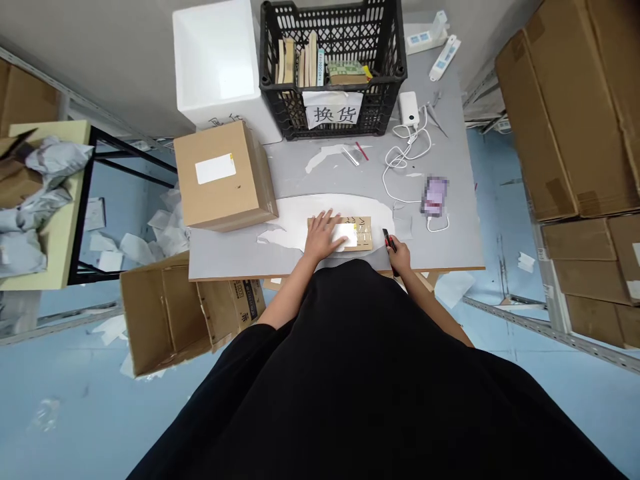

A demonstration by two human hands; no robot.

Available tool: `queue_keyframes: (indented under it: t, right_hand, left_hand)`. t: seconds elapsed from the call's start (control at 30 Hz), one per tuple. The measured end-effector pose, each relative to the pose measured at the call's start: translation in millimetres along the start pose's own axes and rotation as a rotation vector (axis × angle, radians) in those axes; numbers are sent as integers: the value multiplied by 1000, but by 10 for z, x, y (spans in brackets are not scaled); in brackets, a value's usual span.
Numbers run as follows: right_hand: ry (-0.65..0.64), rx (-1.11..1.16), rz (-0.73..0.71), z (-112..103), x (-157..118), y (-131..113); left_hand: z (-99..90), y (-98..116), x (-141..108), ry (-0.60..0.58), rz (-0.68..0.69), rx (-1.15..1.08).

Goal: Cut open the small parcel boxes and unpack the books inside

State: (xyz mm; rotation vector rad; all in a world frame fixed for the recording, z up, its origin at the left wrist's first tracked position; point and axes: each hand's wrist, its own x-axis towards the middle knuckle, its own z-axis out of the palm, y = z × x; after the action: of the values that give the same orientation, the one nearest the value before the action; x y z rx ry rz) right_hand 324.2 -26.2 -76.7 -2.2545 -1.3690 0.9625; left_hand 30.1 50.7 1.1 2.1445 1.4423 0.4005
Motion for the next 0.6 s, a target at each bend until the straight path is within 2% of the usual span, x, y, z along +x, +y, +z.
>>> queue_keyframes:
  t: [0.1,0.2,0.27,0.37,0.5,0.53,0.6]
  right_hand:
    - [-23,-131,1,125,100,-56]
    - [-60,-219,10,190,139,-22]
    - [-55,-247,-7,200,149,20]
    - [3,-278,-59,179,146,46]
    - [98,-248,-105,154,93,-48]
    - [89,-206,-124,159,69,-90]
    - [-11,-77,-178,187,12,-181]
  left_hand:
    - [-74,-267,-102,222,-201,-144]
    - [-79,-537,-178,325,-385,-379]
    - [-46,-667,-196,303,-523,-564]
    - [25,-775,-175,196,-703,-835]
    - [91,-831,-99,101,-770,-1048]
    - [98,-841,-76,91,-776,-1070]
    - [107,-858,-28,76,-788,-1114]
